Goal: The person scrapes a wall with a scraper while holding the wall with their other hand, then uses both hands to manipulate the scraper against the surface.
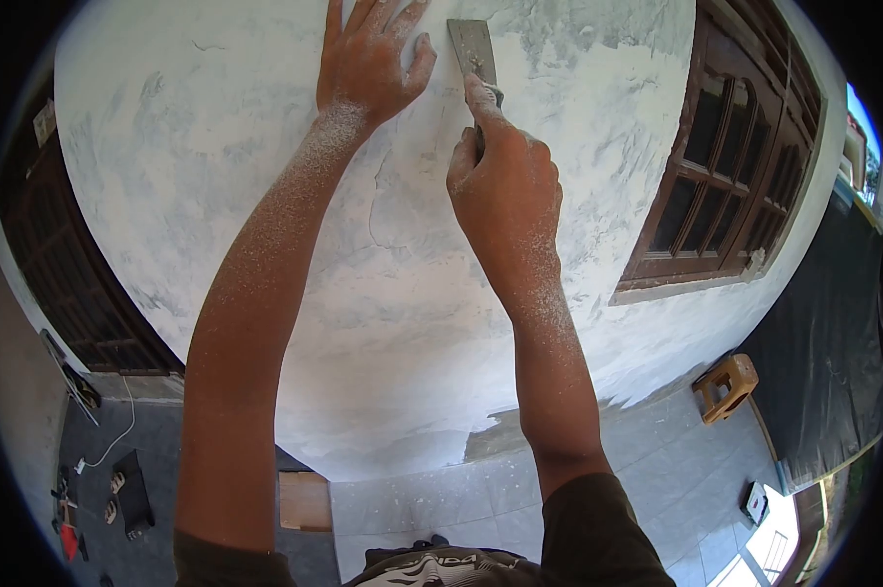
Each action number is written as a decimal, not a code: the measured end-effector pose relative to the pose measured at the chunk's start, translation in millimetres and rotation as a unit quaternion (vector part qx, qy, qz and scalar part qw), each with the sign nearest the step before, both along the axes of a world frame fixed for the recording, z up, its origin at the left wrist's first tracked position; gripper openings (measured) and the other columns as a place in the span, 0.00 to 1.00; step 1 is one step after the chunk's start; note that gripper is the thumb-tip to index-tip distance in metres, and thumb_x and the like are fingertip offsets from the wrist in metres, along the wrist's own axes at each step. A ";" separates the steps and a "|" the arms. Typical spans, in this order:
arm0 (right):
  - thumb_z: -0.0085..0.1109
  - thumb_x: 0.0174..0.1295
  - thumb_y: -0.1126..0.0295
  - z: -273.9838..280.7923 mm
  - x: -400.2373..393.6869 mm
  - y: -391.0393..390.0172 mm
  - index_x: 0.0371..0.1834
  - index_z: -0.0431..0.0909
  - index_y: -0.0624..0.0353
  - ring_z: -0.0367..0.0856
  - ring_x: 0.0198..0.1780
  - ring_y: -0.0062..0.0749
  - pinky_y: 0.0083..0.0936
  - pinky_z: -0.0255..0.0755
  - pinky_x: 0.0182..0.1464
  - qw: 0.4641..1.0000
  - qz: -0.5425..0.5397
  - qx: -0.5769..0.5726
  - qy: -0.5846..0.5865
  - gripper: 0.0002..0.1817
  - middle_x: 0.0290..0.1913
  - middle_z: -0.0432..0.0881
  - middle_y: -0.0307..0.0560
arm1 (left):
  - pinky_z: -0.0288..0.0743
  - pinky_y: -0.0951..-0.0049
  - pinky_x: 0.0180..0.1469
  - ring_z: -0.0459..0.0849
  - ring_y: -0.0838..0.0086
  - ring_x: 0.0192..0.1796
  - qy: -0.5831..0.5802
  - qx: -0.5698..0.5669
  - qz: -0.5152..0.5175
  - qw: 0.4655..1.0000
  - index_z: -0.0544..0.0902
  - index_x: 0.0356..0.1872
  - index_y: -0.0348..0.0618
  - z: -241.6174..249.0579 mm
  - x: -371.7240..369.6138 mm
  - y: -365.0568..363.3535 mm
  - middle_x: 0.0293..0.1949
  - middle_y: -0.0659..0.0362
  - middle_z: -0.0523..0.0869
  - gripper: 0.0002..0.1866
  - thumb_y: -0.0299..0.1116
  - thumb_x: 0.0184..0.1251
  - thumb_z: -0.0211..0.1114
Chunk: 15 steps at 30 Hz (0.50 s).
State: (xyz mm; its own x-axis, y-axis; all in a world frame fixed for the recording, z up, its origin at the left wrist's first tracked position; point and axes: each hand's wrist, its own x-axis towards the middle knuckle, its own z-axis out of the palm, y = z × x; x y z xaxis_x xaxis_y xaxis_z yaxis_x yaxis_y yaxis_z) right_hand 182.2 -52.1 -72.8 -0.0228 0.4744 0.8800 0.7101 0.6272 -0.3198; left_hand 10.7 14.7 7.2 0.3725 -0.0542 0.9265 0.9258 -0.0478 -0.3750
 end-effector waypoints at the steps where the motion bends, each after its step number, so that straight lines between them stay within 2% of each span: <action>1: 0.57 0.71 0.73 -2.6 -1.3 3.1 0.67 0.79 0.56 0.92 0.35 0.43 0.36 0.87 0.40 1.000 0.000 0.000 0.000 0.21 0.37 0.89 0.60 | 0.41 0.43 0.82 0.58 0.57 0.82 0.000 0.000 0.000 1.000 0.78 0.66 0.38 0.8 0.4 0.1 0.76 0.49 0.68 0.28 0.36 0.64 0.61; 3: 0.59 0.69 0.73 -0.6 -3.9 6.2 0.68 0.78 0.57 0.91 0.32 0.47 0.39 0.85 0.30 0.998 0.019 0.047 0.024 0.23 0.32 0.87 0.61 | 0.42 0.43 0.82 0.58 0.57 0.81 0.002 -0.006 0.013 1.000 0.77 0.67 0.40 1.4 0.6 0.7 0.77 0.50 0.68 0.28 0.36 0.64 0.60; 4: 0.59 0.69 0.73 6.0 -4.5 5.6 0.68 0.78 0.57 0.91 0.32 0.47 0.39 0.85 0.30 0.999 0.019 0.045 0.024 0.23 0.32 0.87 0.61 | 0.42 0.43 0.82 0.58 0.57 0.81 0.002 -0.008 0.012 1.000 0.77 0.67 0.40 1.1 -0.3 0.8 0.77 0.50 0.68 0.28 0.36 0.64 0.60; 6: 0.57 0.70 0.74 22.0 -3.6 2.5 0.68 0.79 0.56 0.92 0.34 0.43 0.36 0.87 0.39 1.000 0.002 0.007 0.014 0.22 0.37 0.89 0.60 | 0.41 0.43 0.82 0.57 0.58 0.82 0.008 -0.016 0.010 1.000 0.77 0.67 0.41 2.0 -1.7 1.2 0.77 0.50 0.67 0.28 0.37 0.65 0.59; 12: 0.57 0.70 0.74 -2.1 -0.2 0.4 0.67 0.79 0.57 0.92 0.34 0.43 0.35 0.87 0.38 1.000 -0.007 0.023 -0.003 0.21 0.38 0.90 0.60 | 0.41 0.43 0.82 0.58 0.59 0.82 0.012 -0.019 0.008 1.000 0.78 0.67 0.41 1.0 0.0 -0.3 0.77 0.50 0.68 0.28 0.36 0.65 0.59; 15: 0.56 0.71 0.73 19.8 -4.6 6.3 0.67 0.79 0.57 0.92 0.34 0.43 0.36 0.87 0.39 1.000 0.000 0.025 0.017 0.21 0.38 0.90 0.60 | 0.42 0.43 0.82 0.58 0.59 0.81 0.019 -0.014 0.016 1.000 0.78 0.66 0.41 0.7 -1.3 -0.6 0.77 0.50 0.68 0.27 0.36 0.65 0.59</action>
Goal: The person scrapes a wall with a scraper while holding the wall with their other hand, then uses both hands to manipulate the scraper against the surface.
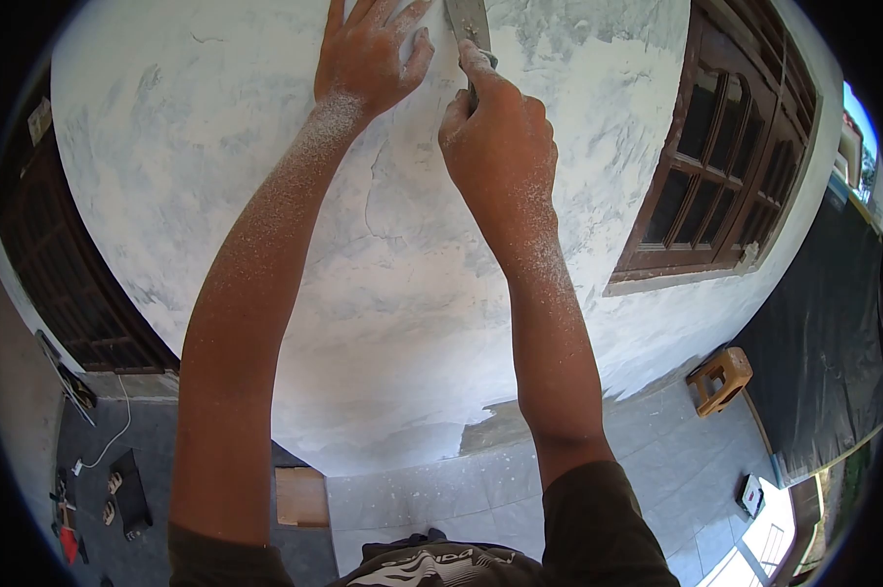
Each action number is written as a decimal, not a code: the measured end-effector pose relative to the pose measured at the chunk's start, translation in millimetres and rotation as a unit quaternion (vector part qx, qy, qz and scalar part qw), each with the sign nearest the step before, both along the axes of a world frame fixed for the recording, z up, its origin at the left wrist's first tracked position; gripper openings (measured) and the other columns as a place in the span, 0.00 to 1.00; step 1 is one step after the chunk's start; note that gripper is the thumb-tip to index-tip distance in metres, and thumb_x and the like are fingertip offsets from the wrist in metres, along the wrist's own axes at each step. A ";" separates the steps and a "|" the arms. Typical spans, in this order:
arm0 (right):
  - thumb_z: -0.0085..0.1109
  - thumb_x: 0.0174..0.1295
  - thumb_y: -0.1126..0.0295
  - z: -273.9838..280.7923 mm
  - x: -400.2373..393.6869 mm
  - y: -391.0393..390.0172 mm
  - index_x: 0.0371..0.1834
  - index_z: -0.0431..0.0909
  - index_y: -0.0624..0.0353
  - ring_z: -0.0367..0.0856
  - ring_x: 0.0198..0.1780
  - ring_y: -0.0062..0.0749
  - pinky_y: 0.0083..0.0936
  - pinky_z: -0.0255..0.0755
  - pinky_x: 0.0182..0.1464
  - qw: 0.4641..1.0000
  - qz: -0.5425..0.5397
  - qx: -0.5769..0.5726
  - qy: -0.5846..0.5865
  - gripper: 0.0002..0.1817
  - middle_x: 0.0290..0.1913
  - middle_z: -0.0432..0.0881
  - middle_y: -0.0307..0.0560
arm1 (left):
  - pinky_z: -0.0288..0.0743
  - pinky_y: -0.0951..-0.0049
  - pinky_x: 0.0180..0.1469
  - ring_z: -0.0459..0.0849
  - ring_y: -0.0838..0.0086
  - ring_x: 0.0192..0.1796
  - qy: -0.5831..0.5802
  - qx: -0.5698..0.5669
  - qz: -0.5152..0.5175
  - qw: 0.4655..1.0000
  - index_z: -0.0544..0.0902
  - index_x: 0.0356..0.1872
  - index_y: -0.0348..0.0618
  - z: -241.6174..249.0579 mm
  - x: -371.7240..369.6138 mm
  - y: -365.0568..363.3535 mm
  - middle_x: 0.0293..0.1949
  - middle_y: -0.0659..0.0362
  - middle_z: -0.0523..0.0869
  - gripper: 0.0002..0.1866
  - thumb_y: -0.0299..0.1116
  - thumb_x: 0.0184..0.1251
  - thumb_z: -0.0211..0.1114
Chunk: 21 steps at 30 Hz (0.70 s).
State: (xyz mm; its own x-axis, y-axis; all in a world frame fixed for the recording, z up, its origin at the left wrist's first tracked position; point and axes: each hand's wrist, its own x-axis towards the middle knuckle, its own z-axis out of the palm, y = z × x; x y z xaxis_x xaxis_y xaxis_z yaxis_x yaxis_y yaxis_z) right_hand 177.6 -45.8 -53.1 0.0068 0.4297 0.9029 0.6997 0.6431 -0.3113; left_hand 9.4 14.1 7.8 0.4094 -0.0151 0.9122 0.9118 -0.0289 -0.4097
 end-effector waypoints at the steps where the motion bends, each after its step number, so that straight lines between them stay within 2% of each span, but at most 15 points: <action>1: 0.56 0.71 0.73 -0.4 -0.6 -0.3 0.67 0.79 0.57 0.92 0.34 0.43 0.36 0.87 0.39 1.000 0.001 0.000 0.000 0.21 0.38 0.90 0.60 | 0.42 0.43 0.82 0.58 0.59 0.81 0.000 0.000 0.001 1.000 0.78 0.66 0.41 -0.2 -0.2 -0.2 0.77 0.50 0.68 0.27 0.36 0.65 0.59; 6: 0.56 0.71 0.73 -20.3 1.0 -8.2 0.67 0.79 0.58 0.92 0.33 0.42 0.35 0.86 0.38 1.000 -0.005 -0.005 -0.015 0.21 0.37 0.90 0.60 | 0.42 0.44 0.82 0.60 0.58 0.81 -0.010 0.000 -0.018 1.000 0.79 0.65 0.41 0.1 1.6 0.5 0.76 0.50 0.69 0.26 0.36 0.65 0.59; 12: 0.57 0.71 0.73 3.6 0.2 -6.8 0.68 0.78 0.57 0.92 0.35 0.43 0.36 0.87 0.41 1.000 0.009 -0.003 -0.003 0.22 0.38 0.90 0.60 | 0.41 0.44 0.82 0.60 0.58 0.81 -0.007 0.006 -0.019 1.000 0.80 0.65 0.41 -1.0 1.2 -0.3 0.75 0.50 0.70 0.26 0.37 0.65 0.59; 15: 0.57 0.71 0.73 -15.5 1.6 -6.9 0.68 0.78 0.57 0.92 0.35 0.42 0.36 0.87 0.40 1.000 0.003 -0.011 -0.007 0.22 0.38 0.90 0.60 | 0.42 0.43 0.82 0.60 0.58 0.81 -0.009 0.005 -0.021 1.000 0.80 0.64 0.41 -0.4 1.3 0.7 0.75 0.50 0.70 0.26 0.36 0.65 0.59; 19: 0.56 0.71 0.71 -9.3 2.4 -7.5 0.67 0.79 0.58 0.92 0.35 0.42 0.37 0.86 0.39 1.000 0.003 -0.026 -0.004 0.21 0.38 0.90 0.61 | 0.43 0.43 0.82 0.61 0.58 0.81 -0.003 0.005 -0.008 1.000 0.80 0.64 0.40 -0.5 1.1 0.3 0.75 0.50 0.70 0.26 0.36 0.65 0.59; 21: 0.53 0.72 0.70 4.9 2.3 -6.7 0.66 0.80 0.57 0.91 0.33 0.41 0.36 0.85 0.38 1.000 0.009 0.019 0.004 0.20 0.36 0.89 0.60 | 0.43 0.42 0.82 0.61 0.58 0.80 -0.006 0.004 -0.025 1.000 0.80 0.64 0.40 -0.8 0.2 -0.9 0.75 0.50 0.71 0.26 0.36 0.65 0.58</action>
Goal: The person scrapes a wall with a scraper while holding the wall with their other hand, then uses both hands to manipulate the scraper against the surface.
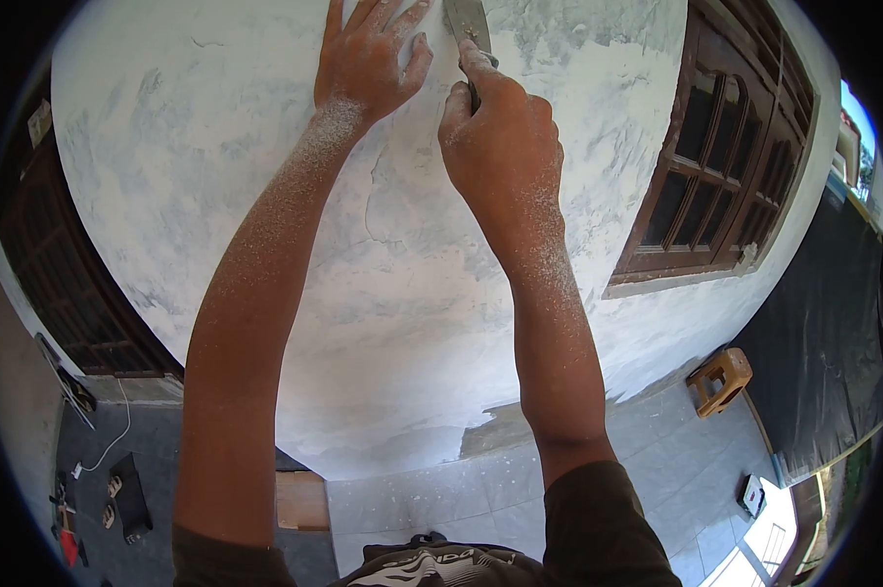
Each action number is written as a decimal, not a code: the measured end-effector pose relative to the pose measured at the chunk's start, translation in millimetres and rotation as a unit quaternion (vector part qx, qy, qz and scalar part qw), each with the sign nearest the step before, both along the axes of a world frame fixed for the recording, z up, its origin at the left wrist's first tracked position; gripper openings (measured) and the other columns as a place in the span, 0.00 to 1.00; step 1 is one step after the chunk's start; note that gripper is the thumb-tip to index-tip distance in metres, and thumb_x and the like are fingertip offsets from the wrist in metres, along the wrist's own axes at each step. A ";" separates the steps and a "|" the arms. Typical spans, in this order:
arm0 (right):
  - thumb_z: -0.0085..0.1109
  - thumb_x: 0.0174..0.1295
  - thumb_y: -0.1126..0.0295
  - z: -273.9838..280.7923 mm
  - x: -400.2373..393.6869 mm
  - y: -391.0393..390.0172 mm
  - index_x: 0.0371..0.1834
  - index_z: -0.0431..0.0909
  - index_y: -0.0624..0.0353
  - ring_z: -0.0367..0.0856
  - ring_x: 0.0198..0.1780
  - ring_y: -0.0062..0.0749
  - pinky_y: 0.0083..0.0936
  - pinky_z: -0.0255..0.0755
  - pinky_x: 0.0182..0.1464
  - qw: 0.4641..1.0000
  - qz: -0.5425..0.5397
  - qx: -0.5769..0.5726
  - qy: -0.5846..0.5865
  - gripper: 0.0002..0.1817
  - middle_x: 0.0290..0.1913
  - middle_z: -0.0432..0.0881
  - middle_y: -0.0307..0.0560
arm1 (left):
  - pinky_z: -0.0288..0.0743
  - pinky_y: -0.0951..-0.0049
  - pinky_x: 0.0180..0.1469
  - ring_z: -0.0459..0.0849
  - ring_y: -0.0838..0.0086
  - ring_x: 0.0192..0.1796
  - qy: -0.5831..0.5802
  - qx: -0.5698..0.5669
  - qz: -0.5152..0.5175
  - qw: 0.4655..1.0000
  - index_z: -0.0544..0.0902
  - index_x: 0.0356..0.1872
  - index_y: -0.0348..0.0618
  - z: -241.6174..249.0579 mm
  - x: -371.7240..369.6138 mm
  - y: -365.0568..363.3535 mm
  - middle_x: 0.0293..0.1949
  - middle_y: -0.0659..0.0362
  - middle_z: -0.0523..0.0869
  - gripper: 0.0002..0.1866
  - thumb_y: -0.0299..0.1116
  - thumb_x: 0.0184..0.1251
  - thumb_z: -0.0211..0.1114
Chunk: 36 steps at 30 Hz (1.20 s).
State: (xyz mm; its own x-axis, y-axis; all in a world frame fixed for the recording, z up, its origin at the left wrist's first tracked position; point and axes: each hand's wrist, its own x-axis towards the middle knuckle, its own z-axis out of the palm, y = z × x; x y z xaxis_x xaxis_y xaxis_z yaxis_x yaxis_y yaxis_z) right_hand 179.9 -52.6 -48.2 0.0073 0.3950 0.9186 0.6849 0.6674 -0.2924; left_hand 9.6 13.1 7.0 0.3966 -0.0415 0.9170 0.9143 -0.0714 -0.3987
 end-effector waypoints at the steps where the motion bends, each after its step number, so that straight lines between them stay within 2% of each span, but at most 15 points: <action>1: 0.53 0.72 0.70 -0.6 1.3 -0.7 0.66 0.80 0.57 0.91 0.33 0.41 0.36 0.85 0.38 1.000 -0.001 0.001 0.000 0.20 0.36 0.89 0.60 | 0.43 0.42 0.82 0.61 0.58 0.80 0.000 0.001 -0.001 1.000 0.80 0.64 0.40 0.3 0.4 0.1 0.75 0.50 0.71 0.26 0.36 0.65 0.58; 3: 0.55 0.71 0.68 -5.6 5.8 -3.8 0.67 0.79 0.60 0.91 0.33 0.49 0.42 0.85 0.35 0.999 0.033 -0.037 -0.006 0.21 0.31 0.87 0.62 | 0.43 0.42 0.82 0.61 0.58 0.80 -0.007 0.001 0.001 1.000 0.80 0.64 0.40 -0.3 1.3 0.8 0.75 0.50 0.71 0.26 0.36 0.65 0.59; 6: 0.55 0.72 0.69 -22.0 7.5 -4.4 0.66 0.79 0.60 0.90 0.32 0.47 0.41 0.85 0.34 0.999 0.018 -0.036 -0.026 0.21 0.31 0.87 0.60 | 0.43 0.42 0.82 0.62 0.58 0.80 -0.008 0.010 0.008 1.000 0.80 0.64 0.40 -0.1 1.8 1.7 0.74 0.50 0.72 0.26 0.36 0.65 0.60; 10: 0.55 0.72 0.69 -5.3 3.4 2.5 0.67 0.79 0.59 0.90 0.32 0.47 0.41 0.85 0.34 0.999 0.032 -0.029 -0.005 0.21 0.31 0.87 0.60 | 0.43 0.43 0.82 0.62 0.59 0.80 -0.006 0.006 -0.005 1.000 0.80 0.64 0.40 -1.4 0.3 0.3 0.74 0.50 0.72 0.26 0.36 0.65 0.60; 12: 0.52 0.75 0.68 -2.7 -1.2 2.3 0.66 0.80 0.56 0.89 0.28 0.38 0.33 0.84 0.35 1.000 -0.001 -0.003 0.001 0.19 0.32 0.89 0.57 | 0.43 0.43 0.82 0.62 0.59 0.80 0.002 0.004 -0.002 1.000 0.80 0.64 0.40 -0.8 -0.6 -0.5 0.74 0.51 0.72 0.26 0.36 0.65 0.60; 16: 0.52 0.75 0.68 -19.5 0.5 -4.3 0.66 0.80 0.56 0.89 0.28 0.38 0.33 0.84 0.35 0.999 -0.002 -0.053 -0.008 0.19 0.33 0.89 0.57 | 0.43 0.43 0.82 0.62 0.60 0.80 -0.007 0.006 -0.005 1.000 0.80 0.64 0.41 0.0 1.9 -0.7 0.74 0.51 0.72 0.26 0.36 0.65 0.60; 18: 0.55 0.72 0.69 -17.4 -1.3 1.7 0.67 0.78 0.59 0.91 0.33 0.47 0.41 0.85 0.33 1.000 0.021 -0.020 0.003 0.21 0.31 0.87 0.61 | 0.41 0.43 0.82 0.60 0.60 0.81 -0.011 -0.001 0.009 1.000 0.79 0.65 0.42 -0.8 1.9 -0.4 0.74 0.51 0.71 0.26 0.37 0.66 0.60; 21: 0.56 0.73 0.68 1.5 -3.2 6.9 0.67 0.78 0.59 0.91 0.33 0.46 0.40 0.85 0.32 1.000 0.003 -0.009 -0.006 0.21 0.31 0.88 0.61 | 0.40 0.43 0.83 0.59 0.61 0.81 -0.005 0.000 0.014 1.000 0.79 0.66 0.43 -1.7 1.3 -1.0 0.75 0.51 0.70 0.26 0.37 0.67 0.59; 28: 0.55 0.73 0.68 -14.7 -3.3 3.7 0.66 0.79 0.60 0.91 0.32 0.48 0.40 0.86 0.32 1.000 0.022 -0.013 0.003 0.20 0.31 0.88 0.59 | 0.39 0.43 0.83 0.58 0.61 0.82 -0.006 -0.002 0.021 1.000 0.78 0.67 0.43 -1.7 0.4 0.8 0.76 0.52 0.68 0.27 0.38 0.66 0.60; 30: 0.53 0.74 0.69 3.5 -3.6 4.0 0.64 0.81 0.58 0.88 0.26 0.35 0.30 0.83 0.32 1.000 0.008 -0.007 0.010 0.18 0.31 0.89 0.57 | 0.39 0.43 0.82 0.58 0.61 0.81 -0.005 -0.004 0.009 1.000 0.78 0.67 0.43 -1.7 0.2 0.3 0.76 0.52 0.69 0.27 0.39 0.66 0.60; 31: 0.53 0.74 0.69 6.6 -4.1 0.7 0.65 0.81 0.58 0.90 0.28 0.35 0.30 0.84 0.34 1.000 0.003 -0.016 0.007 0.19 0.32 0.89 0.57 | 0.39 0.43 0.82 0.58 0.61 0.81 -0.005 -0.002 0.008 1.000 0.78 0.67 0.43 -1.3 0.5 -0.1 0.76 0.52 0.69 0.27 0.39 0.66 0.60; 36: 0.54 0.73 0.70 -15.4 -1.4 1.6 0.65 0.81 0.57 0.90 0.29 0.36 0.31 0.84 0.35 1.000 -0.011 -0.010 -0.006 0.19 0.33 0.89 0.57 | 0.39 0.42 0.82 0.59 0.60 0.81 -0.008 0.000 0.022 1.000 0.78 0.66 0.43 -1.3 1.8 1.0 0.76 0.52 0.69 0.27 0.39 0.66 0.60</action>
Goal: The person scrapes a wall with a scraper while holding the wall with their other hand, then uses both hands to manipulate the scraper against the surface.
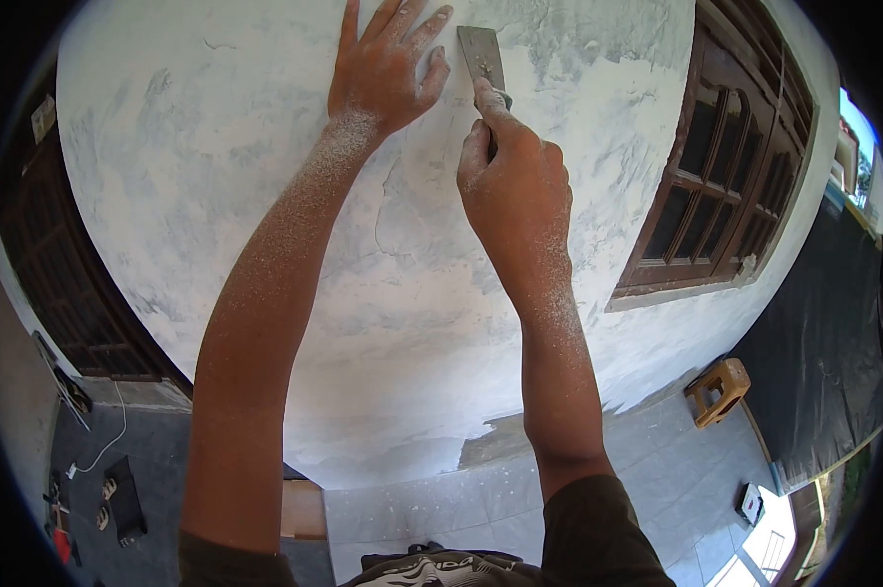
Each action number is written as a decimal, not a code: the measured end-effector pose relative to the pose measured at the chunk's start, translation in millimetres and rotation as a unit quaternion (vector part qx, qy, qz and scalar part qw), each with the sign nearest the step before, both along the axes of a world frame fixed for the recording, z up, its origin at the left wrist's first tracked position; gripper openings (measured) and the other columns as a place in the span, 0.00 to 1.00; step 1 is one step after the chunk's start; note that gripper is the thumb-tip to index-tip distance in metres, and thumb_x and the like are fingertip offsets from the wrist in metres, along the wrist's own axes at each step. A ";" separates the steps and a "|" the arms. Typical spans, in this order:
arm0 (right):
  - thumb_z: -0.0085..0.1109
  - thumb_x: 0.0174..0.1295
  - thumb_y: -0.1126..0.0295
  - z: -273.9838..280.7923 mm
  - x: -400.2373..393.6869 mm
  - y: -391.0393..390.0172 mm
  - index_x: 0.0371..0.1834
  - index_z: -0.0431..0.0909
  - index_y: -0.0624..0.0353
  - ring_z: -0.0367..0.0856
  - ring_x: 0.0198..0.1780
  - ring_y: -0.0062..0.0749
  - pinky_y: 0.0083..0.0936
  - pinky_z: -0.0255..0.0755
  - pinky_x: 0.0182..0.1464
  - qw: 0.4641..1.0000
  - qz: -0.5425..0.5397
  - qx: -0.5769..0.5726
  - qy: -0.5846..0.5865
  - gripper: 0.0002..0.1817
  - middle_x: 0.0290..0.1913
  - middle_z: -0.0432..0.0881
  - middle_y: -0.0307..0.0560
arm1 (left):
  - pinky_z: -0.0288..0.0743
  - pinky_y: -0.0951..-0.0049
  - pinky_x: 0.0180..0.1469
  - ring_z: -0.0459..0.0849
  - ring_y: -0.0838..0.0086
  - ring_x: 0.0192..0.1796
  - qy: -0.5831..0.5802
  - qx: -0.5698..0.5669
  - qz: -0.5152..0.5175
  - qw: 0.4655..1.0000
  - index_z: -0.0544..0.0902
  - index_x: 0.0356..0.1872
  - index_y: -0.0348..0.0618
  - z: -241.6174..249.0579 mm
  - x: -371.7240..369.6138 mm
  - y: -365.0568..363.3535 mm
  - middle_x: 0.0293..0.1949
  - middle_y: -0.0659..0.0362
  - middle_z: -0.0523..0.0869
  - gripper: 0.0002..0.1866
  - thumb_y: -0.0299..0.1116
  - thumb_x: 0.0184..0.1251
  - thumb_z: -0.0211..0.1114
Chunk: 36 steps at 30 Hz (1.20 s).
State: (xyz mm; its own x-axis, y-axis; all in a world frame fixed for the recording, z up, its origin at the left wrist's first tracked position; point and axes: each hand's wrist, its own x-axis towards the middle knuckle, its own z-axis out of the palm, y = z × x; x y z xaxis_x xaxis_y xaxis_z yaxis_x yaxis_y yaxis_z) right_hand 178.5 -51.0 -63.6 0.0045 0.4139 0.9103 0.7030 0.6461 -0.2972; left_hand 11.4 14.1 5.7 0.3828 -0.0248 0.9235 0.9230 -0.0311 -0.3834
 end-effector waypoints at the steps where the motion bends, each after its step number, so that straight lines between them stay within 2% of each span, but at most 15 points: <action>1: 0.54 0.73 0.70 -0.7 0.3 -1.0 0.65 0.81 0.57 0.90 0.28 0.37 0.32 0.85 0.35 1.000 -0.002 -0.008 -0.007 0.19 0.33 0.90 0.57 | 0.39 0.42 0.82 0.59 0.60 0.81 -0.002 0.001 0.000 1.000 0.78 0.66 0.43 -0.1 -0.2 -0.7 0.76 0.52 0.69 0.27 0.39 0.66 0.60; 5: 0.54 0.73 0.70 16.4 1.3 -3.1 0.65 0.81 0.57 0.91 0.30 0.38 0.33 0.85 0.38 1.000 0.011 -0.019 0.002 0.19 0.35 0.90 0.58 | 0.39 0.41 0.82 0.58 0.60 0.81 0.002 -0.014 -0.011 1.000 0.78 0.67 0.43 0.4 -1.2 -3.2 0.77 0.52 0.68 0.27 0.39 0.67 0.60; 7: 0.57 0.71 0.70 8.8 3.4 -1.1 0.63 0.81 0.61 0.91 0.34 0.48 0.39 0.86 0.33 1.000 0.025 -0.004 0.003 0.19 0.33 0.88 0.61 | 0.39 0.41 0.82 0.58 0.60 0.82 0.006 -0.011 -0.010 1.000 0.77 0.67 0.43 -0.9 0.3 -2.6 0.77 0.52 0.68 0.27 0.39 0.67 0.60; 11: 0.57 0.71 0.69 -1.3 -0.7 2.9 0.62 0.82 0.62 0.91 0.33 0.48 0.38 0.86 0.33 1.000 0.010 0.023 -0.001 0.18 0.32 0.88 0.61 | 0.39 0.40 0.82 0.57 0.60 0.82 0.000 -0.003 -0.007 1.000 0.78 0.67 0.44 0.0 0.5 -2.7 0.77 0.52 0.67 0.27 0.39 0.67 0.60; 13: 0.55 0.72 0.70 15.5 -2.9 3.4 0.65 0.81 0.56 0.91 0.31 0.42 0.34 0.86 0.39 1.000 0.007 -0.003 0.006 0.19 0.37 0.90 0.60 | 0.39 0.41 0.82 0.57 0.60 0.82 0.004 -0.007 -0.007 1.000 0.78 0.67 0.44 -0.8 -0.7 -2.3 0.77 0.52 0.66 0.27 0.38 0.66 0.61; 14: 0.55 0.72 0.70 17.9 -2.0 0.8 0.65 0.81 0.56 0.91 0.31 0.42 0.34 0.86 0.39 1.000 0.007 -0.004 0.007 0.19 0.37 0.90 0.60 | 0.39 0.41 0.82 0.57 0.60 0.82 0.005 -0.008 -0.005 1.000 0.77 0.67 0.44 0.0 -1.5 -2.1 0.77 0.52 0.66 0.27 0.38 0.67 0.60; 17: 0.55 0.73 0.70 12.0 0.1 -4.4 0.65 0.81 0.57 0.92 0.34 0.43 0.34 0.86 0.41 0.999 0.006 -0.031 -0.004 0.19 0.38 0.90 0.60 | 0.39 0.41 0.82 0.57 0.60 0.82 0.004 -0.009 -0.008 1.000 0.77 0.67 0.44 -0.9 -1.2 -1.9 0.77 0.52 0.66 0.28 0.39 0.67 0.60; 19: 0.57 0.71 0.70 -2.0 -1.3 -4.7 0.63 0.81 0.61 0.91 0.33 0.49 0.41 0.87 0.35 1.000 0.009 0.009 0.001 0.19 0.33 0.88 0.62 | 0.39 0.41 0.82 0.57 0.60 0.82 0.006 -0.003 -0.013 1.000 0.77 0.68 0.44 0.9 -0.4 -1.6 0.77 0.52 0.66 0.28 0.39 0.67 0.61; 20: 0.57 0.71 0.70 -0.3 -1.8 -1.8 0.63 0.81 0.61 0.91 0.33 0.49 0.41 0.87 0.35 1.000 0.008 0.010 -0.001 0.19 0.33 0.88 0.62 | 0.39 0.41 0.82 0.57 0.60 0.82 0.005 -0.003 -0.011 1.000 0.77 0.68 0.44 0.7 -0.5 -1.6 0.78 0.52 0.66 0.28 0.39 0.67 0.61; 22: 0.54 0.73 0.70 6.9 -4.3 5.1 0.65 0.81 0.58 0.92 0.34 0.42 0.34 0.86 0.40 1.000 0.012 0.017 0.014 0.19 0.39 0.90 0.60 | 0.39 0.41 0.82 0.57 0.60 0.82 0.006 -0.005 -0.008 1.000 0.77 0.68 0.44 0.3 -1.4 -1.5 0.78 0.53 0.66 0.28 0.39 0.67 0.61; 26: 0.54 0.73 0.70 17.1 -4.9 -1.4 0.65 0.80 0.58 0.92 0.35 0.42 0.35 0.87 0.40 1.000 0.009 0.012 0.015 0.19 0.40 0.90 0.60 | 0.38 0.40 0.82 0.56 0.61 0.82 0.010 -0.010 0.000 1.000 0.77 0.68 0.45 1.2 -1.6 -1.6 0.78 0.53 0.65 0.28 0.39 0.67 0.60; 28: 0.54 0.73 0.70 7.2 -0.9 -9.0 0.65 0.80 0.59 0.92 0.35 0.42 0.35 0.87 0.39 0.998 0.007 -0.054 -0.007 0.19 0.39 0.90 0.60 | 0.38 0.40 0.82 0.56 0.61 0.82 0.008 -0.010 -0.004 1.000 0.77 0.68 0.45 0.5 -2.5 -0.4 0.78 0.53 0.65 0.28 0.40 0.68 0.60; 31: 0.54 0.72 0.70 0.8 -6.5 0.4 0.65 0.80 0.58 0.92 0.33 0.40 0.34 0.86 0.37 1.000 -0.006 0.012 0.008 0.20 0.39 0.90 0.59 | 0.38 0.39 0.82 0.55 0.61 0.82 0.010 0.001 0.003 1.000 0.76 0.69 0.46 0.7 -1.3 0.3 0.79 0.53 0.64 0.28 0.41 0.68 0.59; 34: 0.54 0.72 0.70 22.0 -6.9 2.6 0.66 0.80 0.58 0.92 0.32 0.40 0.33 0.86 0.39 1.000 0.012 -0.017 0.016 0.20 0.38 0.90 0.59 | 0.37 0.39 0.82 0.55 0.61 0.83 0.011 -0.018 0.013 1.000 0.76 0.69 0.46 0.0 -1.6 -2.0 0.79 0.53 0.64 0.28 0.42 0.69 0.59; 36: 0.54 0.72 0.70 14.9 -4.4 1.2 0.66 0.80 0.58 0.91 0.32 0.40 0.33 0.86 0.39 1.000 0.003 -0.009 0.013 0.20 0.38 0.90 0.59 | 0.37 0.39 0.82 0.55 0.61 0.83 0.008 -0.014 0.005 1.000 0.76 0.69 0.45 -0.6 -1.2 -3.0 0.79 0.53 0.64 0.28 0.43 0.69 0.58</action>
State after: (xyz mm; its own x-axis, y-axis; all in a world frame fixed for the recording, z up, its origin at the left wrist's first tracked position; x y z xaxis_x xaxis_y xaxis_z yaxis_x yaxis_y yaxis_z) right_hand 174.1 -49.8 -48.7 0.0255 0.4301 0.9024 0.6904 0.6453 -0.3271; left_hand 10.2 11.1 5.2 0.3967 0.0047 0.9179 0.9175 -0.0332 -0.3964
